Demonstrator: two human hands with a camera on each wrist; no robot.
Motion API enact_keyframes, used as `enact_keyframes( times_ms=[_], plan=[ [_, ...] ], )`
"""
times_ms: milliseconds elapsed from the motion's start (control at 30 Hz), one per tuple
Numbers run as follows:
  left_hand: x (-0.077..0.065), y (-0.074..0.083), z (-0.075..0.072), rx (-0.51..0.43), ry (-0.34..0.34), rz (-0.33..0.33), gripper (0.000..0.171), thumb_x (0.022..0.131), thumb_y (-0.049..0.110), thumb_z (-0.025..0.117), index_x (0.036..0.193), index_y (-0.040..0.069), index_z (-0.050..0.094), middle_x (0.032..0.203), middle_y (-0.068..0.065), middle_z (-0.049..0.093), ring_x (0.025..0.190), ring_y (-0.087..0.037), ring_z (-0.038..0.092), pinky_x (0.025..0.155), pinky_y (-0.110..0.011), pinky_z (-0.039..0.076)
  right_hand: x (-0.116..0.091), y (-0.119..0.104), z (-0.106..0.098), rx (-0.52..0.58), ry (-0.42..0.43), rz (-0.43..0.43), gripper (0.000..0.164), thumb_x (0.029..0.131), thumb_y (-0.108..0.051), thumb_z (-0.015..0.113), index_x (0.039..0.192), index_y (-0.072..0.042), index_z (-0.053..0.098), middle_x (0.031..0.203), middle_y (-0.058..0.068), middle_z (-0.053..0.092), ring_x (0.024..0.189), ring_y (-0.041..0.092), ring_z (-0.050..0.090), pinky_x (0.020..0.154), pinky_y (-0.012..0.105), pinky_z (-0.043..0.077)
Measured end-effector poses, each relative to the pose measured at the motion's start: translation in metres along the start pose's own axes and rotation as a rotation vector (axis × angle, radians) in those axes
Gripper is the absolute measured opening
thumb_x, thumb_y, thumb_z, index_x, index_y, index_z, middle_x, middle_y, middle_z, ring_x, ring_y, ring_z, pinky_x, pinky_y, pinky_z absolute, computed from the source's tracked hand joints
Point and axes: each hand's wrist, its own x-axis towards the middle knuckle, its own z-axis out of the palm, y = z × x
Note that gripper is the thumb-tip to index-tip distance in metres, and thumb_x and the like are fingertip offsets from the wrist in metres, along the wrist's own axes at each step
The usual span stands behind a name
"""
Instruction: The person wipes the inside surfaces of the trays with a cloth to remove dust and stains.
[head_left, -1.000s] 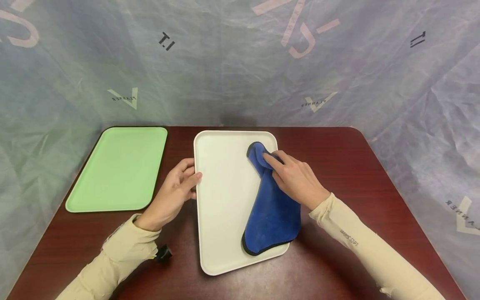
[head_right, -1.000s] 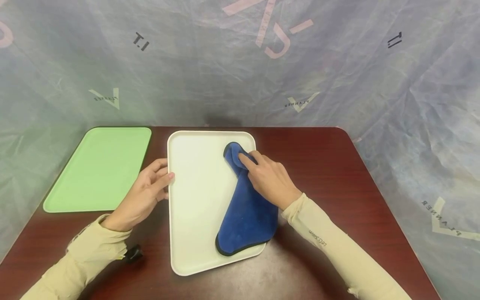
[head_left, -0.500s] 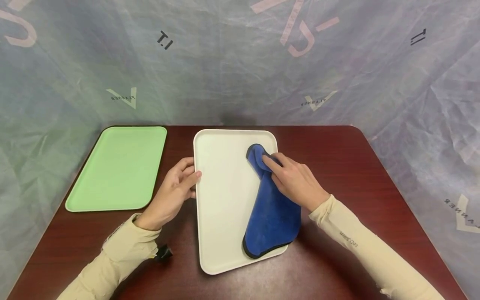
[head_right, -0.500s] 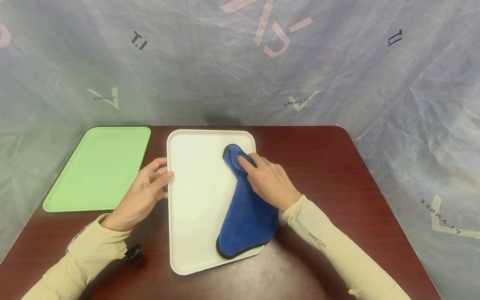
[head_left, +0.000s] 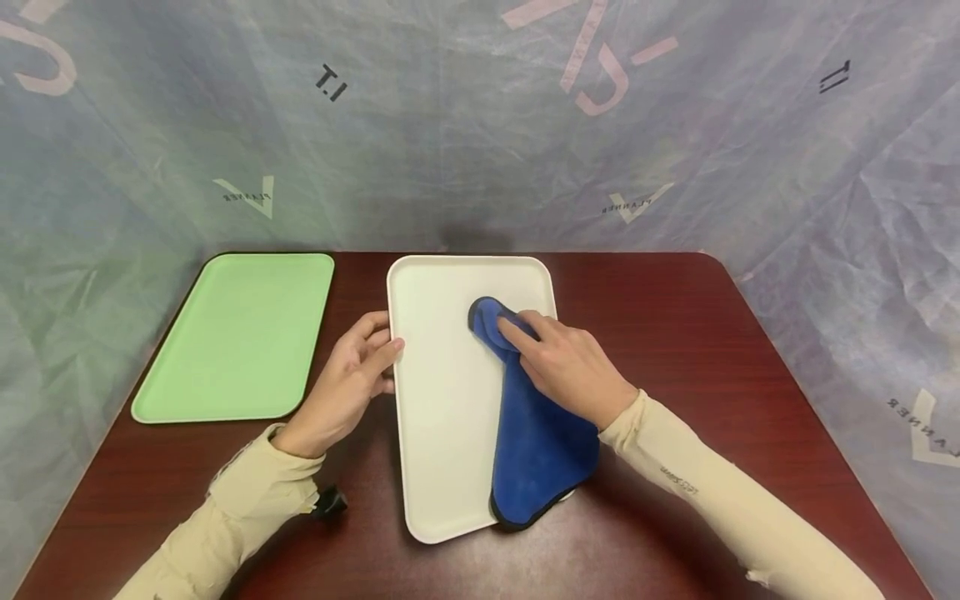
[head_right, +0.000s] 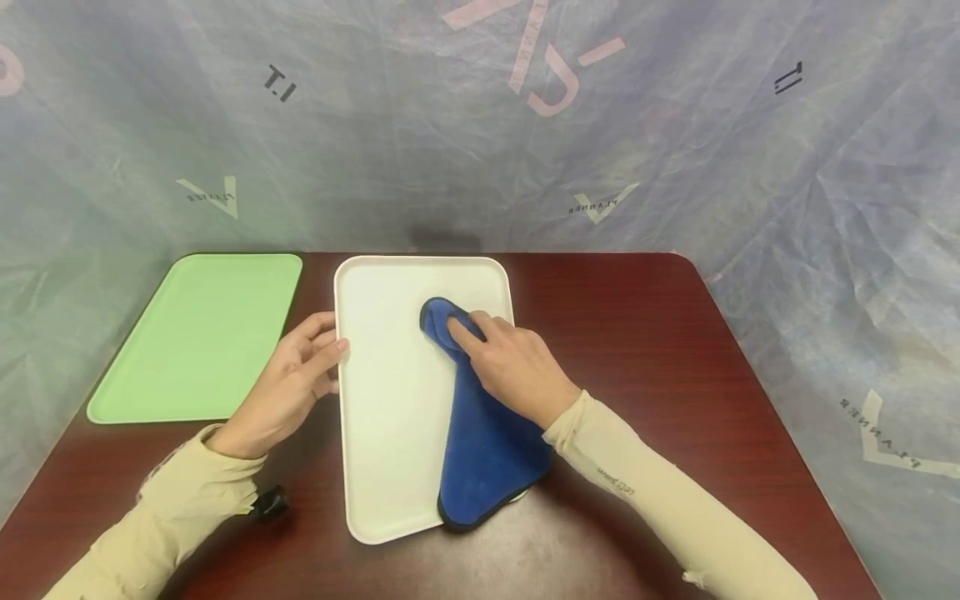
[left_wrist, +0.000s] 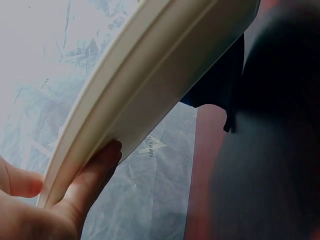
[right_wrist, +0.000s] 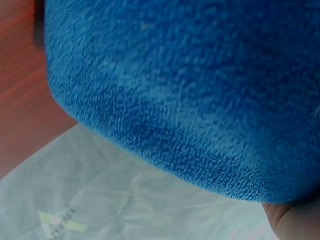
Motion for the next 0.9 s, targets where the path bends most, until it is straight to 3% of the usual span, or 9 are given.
enact_keyframes(
  times_ms=[367,900],
  plan=[
    [0.000,-0.004,-0.001,0.015,-0.001,-0.007,0.035,0.106,0.011,0.049,0.138,0.002,0.040,0.119,-0.017,0.064,0.085,-0.020,0.068,0.064,-0.030,0.057,0.015,-0.018,0.002,-0.012,0.017,-0.044,0.048,0.089,-0.006,0.062,0.137,-0.010,0.058,0.117,0.016,0.060,0.083,0.024,0.063,0.049,0.034,0.051],
    [-0.002,-0.005,0.001,-0.003,-0.014,-0.005,0.036,0.106,0.012,0.049,0.140,0.002,0.040,0.119,-0.014,0.064,0.091,-0.022,0.068,0.065,-0.032,0.058,0.029,-0.042,0.002,0.008,0.002,-0.110,0.048,0.091,-0.009,0.063,0.139,-0.011,0.056,0.118,0.013,0.059,0.080,0.020,0.062,0.058,0.032,0.055]
  ],
)
